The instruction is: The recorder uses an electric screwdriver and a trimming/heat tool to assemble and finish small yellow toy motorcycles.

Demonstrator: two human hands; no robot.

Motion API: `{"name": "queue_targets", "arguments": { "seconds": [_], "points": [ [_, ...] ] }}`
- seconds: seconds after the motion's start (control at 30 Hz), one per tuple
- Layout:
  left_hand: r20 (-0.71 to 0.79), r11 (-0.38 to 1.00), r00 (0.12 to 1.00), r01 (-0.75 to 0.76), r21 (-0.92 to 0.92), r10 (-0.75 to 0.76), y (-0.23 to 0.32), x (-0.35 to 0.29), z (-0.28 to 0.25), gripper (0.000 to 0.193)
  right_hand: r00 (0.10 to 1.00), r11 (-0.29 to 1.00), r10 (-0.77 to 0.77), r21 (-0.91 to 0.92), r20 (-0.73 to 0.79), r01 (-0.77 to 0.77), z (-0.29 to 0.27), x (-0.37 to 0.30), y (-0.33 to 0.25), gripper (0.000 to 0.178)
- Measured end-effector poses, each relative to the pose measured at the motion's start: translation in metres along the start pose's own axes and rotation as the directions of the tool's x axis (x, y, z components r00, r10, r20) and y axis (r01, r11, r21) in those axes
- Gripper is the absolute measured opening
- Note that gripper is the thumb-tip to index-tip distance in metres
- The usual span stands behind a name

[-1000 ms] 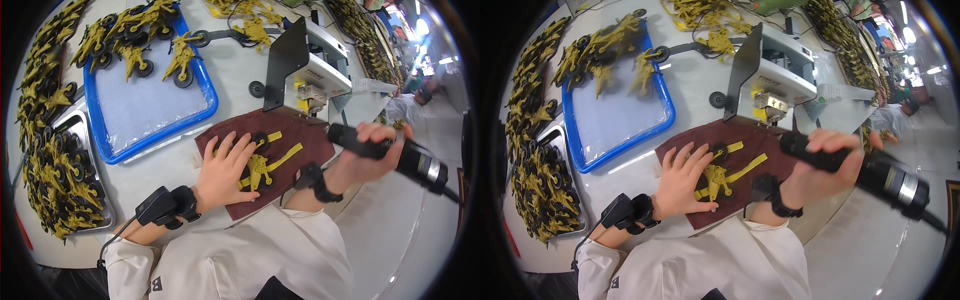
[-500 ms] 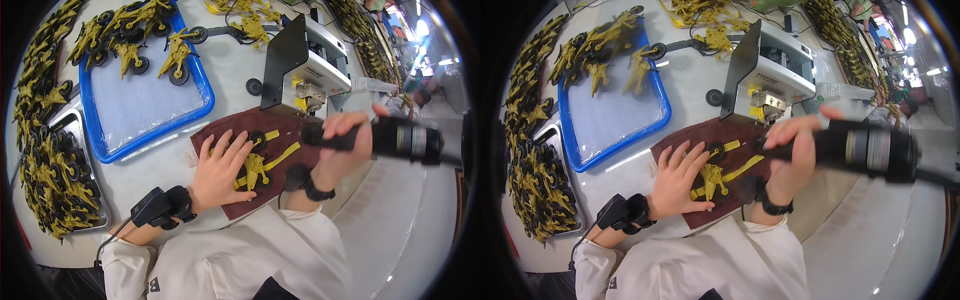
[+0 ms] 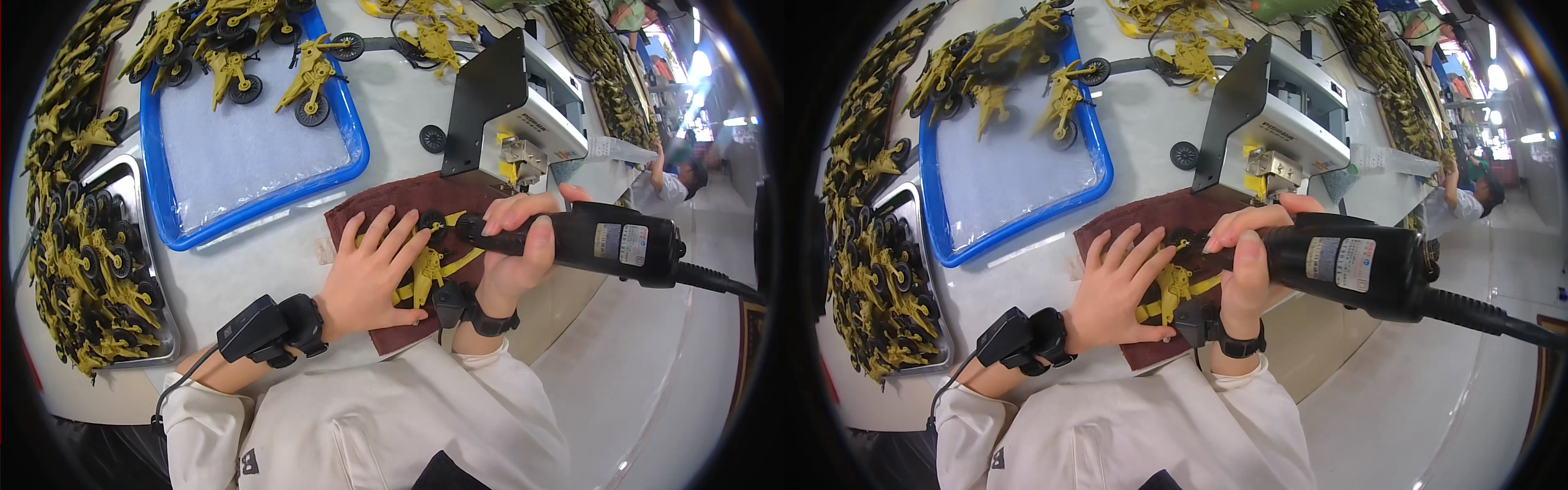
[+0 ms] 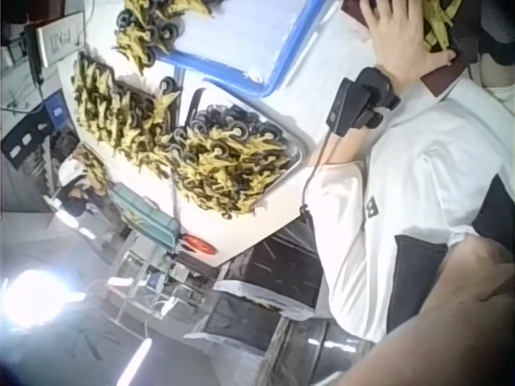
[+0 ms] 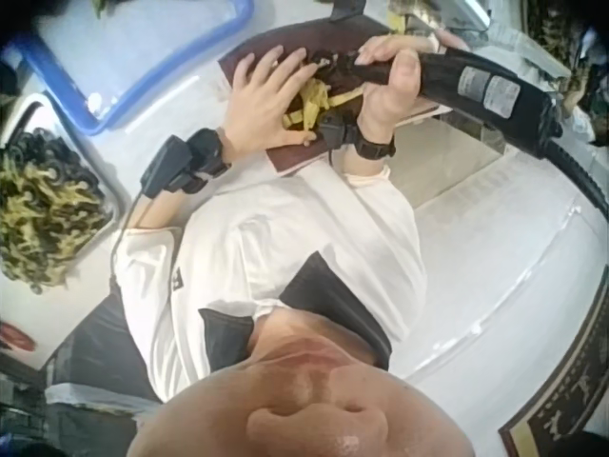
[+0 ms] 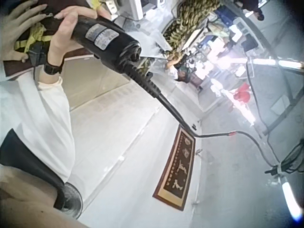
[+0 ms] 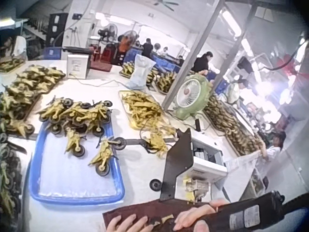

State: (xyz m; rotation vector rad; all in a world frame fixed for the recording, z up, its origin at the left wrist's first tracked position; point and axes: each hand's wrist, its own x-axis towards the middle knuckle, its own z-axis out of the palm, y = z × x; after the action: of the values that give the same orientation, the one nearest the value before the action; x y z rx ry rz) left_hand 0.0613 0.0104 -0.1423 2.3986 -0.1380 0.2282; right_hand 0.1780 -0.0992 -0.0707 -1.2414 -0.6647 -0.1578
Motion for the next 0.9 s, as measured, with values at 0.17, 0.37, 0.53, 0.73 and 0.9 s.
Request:
{"name": "queue_targets", "arguments": {
  "seconds": [0.17, 0.37, 0.53, 0.73, 0.9],
  "points": [
    [0.008, 1.000, 1.000, -0.001, 0.007, 0.001, -0.001, 0.000, -0.002, 0.092, 0.999, 0.999, -0.035, 0.015, -0.007, 0.035, -0.001, 0.000, -0.006, 0.054],
    [0.028, 1.000, 0.999, 0.015, -0.020, -0.015, -0.001, 0.003, -0.004, 0.092, 1.000, 1.000, 0.021, 0.001, -0.021, -0.021, 0.006, 0.003, 0.002, 0.046],
    [0.026, 0.999, 0.999, 0.022, -0.030, -0.021, -0.001, 0.002, -0.004, 0.093, 0.997, 0.996, 0.076, 0.041, -0.016, -0.075, 0.007, 0.006, 0.006, 0.038],
    [0.013, 0.999, 1.000, 0.020, -0.039, -0.020, 0.001, 0.003, -0.003, 0.092, 0.991, 0.990, 0.124, 0.055, 0.053, -0.126, 0.007, 0.006, 0.009, 0.039],
    [-0.001, 1.000, 1.000, 0.024, -0.004, -0.024, 0.001, 0.004, -0.004, 0.091, 0.996, 0.987, 0.060, -0.150, 0.062, -0.050, 0.006, 0.001, 0.002, 0.036]
  ]
}}
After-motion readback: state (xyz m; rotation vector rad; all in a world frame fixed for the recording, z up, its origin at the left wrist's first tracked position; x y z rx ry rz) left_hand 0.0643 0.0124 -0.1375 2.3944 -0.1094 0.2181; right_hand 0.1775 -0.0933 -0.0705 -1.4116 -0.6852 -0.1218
